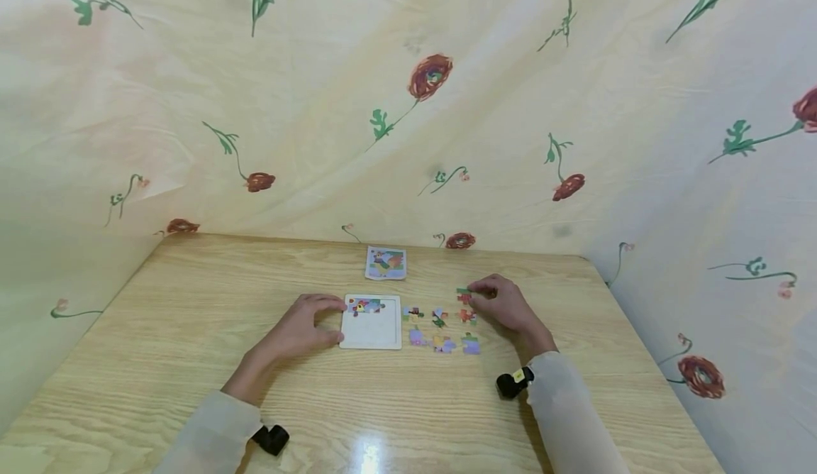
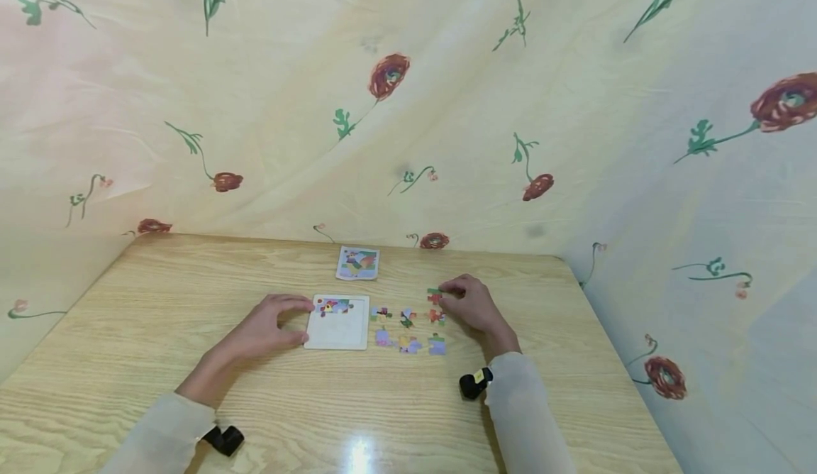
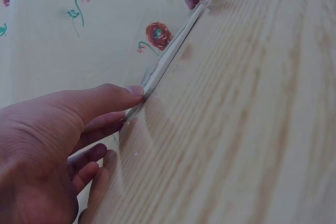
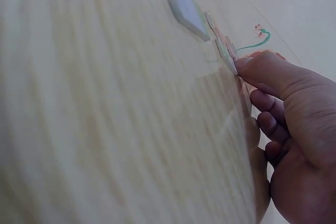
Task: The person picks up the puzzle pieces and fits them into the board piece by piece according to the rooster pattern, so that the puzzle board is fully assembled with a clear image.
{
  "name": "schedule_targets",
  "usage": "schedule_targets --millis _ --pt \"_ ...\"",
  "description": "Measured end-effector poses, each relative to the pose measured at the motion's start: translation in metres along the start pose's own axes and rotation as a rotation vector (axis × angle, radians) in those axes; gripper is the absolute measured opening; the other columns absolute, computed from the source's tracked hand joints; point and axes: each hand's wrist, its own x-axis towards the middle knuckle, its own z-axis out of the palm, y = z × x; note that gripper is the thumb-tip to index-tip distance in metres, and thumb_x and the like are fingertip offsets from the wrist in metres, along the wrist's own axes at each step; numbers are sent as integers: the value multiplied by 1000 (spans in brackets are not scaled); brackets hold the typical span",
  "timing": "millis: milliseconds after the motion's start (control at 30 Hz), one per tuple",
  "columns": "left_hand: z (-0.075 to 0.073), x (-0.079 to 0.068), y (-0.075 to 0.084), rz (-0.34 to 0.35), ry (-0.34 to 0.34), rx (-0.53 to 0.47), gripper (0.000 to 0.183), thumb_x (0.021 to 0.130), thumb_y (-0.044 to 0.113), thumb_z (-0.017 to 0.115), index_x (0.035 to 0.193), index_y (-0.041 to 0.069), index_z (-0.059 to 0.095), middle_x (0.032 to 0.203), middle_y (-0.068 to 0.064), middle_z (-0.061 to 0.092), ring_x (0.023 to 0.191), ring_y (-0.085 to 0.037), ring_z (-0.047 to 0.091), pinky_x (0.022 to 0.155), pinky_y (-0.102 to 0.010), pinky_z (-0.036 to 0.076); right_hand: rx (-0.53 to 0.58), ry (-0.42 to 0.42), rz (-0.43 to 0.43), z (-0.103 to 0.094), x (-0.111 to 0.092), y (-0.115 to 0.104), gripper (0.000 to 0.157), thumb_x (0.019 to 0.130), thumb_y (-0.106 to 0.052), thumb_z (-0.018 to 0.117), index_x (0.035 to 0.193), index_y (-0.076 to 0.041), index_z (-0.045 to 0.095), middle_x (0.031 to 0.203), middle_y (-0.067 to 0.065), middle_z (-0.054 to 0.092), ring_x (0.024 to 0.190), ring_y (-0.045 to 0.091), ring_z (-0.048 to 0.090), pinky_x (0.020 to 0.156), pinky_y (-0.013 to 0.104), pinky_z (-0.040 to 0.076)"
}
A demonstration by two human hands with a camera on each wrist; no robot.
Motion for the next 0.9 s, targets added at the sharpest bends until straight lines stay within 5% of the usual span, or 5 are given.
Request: schedule_targets --millis 467,900 --pt "-1 -1 0 -13 -4 -2 48 86 24 81 132 19 70 150 -7 57 145 -38 40 116 -65 36 31 40 44 2 -3 -6 26 95 -22 73 117 -10 76 119 12 66 106 27 61 92 41 50" --pt "0 0 -3 -19 -5 -11 48 87 26 82 132 21 69 151 -6 56 146 -38 38 116 -65 36 30 35 -36 8 0 -22 27 94 -23 77 117 -10 76 112 10 67 97 21 59 81 32 51"
